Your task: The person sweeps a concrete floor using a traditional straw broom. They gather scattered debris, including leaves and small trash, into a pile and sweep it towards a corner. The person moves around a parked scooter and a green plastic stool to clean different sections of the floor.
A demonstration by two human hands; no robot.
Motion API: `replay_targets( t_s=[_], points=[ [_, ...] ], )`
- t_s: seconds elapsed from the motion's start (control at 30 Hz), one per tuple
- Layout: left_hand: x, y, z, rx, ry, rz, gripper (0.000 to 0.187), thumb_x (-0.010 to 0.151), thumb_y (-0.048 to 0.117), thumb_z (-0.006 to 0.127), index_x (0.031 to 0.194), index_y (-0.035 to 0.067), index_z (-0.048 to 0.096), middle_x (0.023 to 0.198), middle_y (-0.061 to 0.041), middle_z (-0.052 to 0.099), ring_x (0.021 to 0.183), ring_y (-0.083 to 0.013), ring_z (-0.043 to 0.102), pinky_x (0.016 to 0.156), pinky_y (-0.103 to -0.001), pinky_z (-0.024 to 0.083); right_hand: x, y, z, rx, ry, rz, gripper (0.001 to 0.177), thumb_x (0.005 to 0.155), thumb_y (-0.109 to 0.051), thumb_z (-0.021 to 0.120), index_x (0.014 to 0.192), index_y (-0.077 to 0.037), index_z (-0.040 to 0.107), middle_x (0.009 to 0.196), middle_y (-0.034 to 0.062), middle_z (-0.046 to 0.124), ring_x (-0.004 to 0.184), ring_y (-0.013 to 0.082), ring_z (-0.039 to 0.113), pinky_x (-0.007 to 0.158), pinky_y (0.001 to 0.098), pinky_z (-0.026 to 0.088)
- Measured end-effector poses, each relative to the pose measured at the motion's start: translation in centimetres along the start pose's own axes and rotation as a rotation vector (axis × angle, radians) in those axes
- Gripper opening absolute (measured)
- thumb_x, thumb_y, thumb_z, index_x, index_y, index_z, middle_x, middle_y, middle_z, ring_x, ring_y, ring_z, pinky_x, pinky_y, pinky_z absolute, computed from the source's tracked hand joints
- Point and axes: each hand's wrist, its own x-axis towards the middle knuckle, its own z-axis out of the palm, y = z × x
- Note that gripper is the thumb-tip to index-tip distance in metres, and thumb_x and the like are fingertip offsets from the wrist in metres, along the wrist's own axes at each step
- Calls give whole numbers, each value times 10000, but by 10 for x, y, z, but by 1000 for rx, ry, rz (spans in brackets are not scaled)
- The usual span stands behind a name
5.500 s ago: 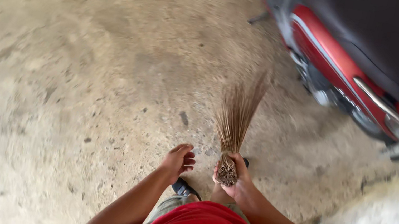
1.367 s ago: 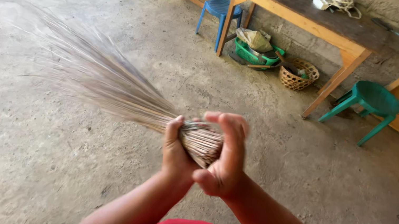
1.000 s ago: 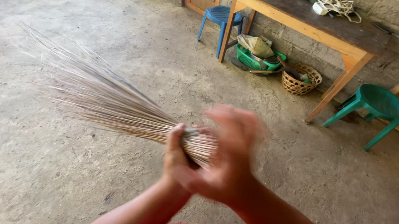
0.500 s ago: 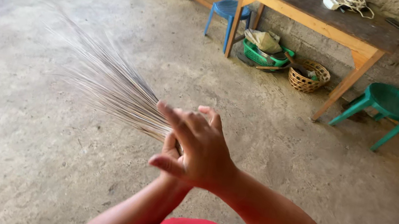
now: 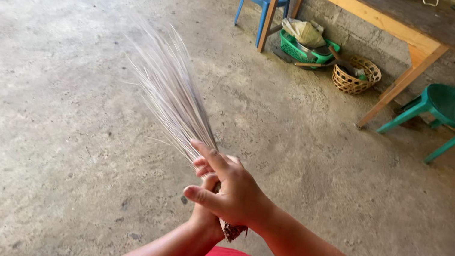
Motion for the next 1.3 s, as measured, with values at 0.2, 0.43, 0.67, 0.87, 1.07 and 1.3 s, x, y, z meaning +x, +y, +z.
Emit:
replay_targets(
  t_s=[0.2,0.43,0.67,0.87,1.07,1.3],
  points=[
    [23,-45,-29,-181,153,-430,513,968,552,482,1232,116,544,1082,-166,698,914,-310,734,767,-500,623,-36,57,1,330,38,269,826,909,-594,647,1547,-112,436,1242,130,695,1109,195,694,918,321,578],
    [65,-56,-71,-121,204,-537,450,994,440,594,1210,46,625,961,-133,740,773,-273,738,658,-435,621,-38,145,29,570,31,482,714,968,-449,649,1517,-32,459,1227,102,673,1119,149,650,964,304,546],
    [169,-4,-139,115,371,-657,377,902,362,585,1058,21,625,745,-169,701,547,-294,674,512,-432,588,25,252,74,749,90,657,604,1008,-258,634,1524,-21,430,1189,54,639,1081,107,624,948,249,526],
    [293,56,-200,69,463,-648,303,894,304,582,1065,55,613,722,-151,682,550,-283,670,511,-455,569,93,365,114,766,56,964,564,980,-203,630,1498,-34,483,1065,40,647,1000,121,660,923,274,548],
    [434,145,-294,25,730,-445,380,942,316,594,1163,7,573,800,-162,671,629,-302,685,557,-502,597,138,490,188,770,-53,1235,530,981,-228,618,1476,-71,517,1090,22,696,937,110,664,811,229,504],
    [592,123,-479,-18,867,-429,580,921,528,546,1246,47,547,980,-134,659,870,-297,666,764,-513,568,71,574,299,866,-80,1748,496,995,-301,593,1451,-111,558,1120,49,711,895,123,683,748,252,493]
  ],
)
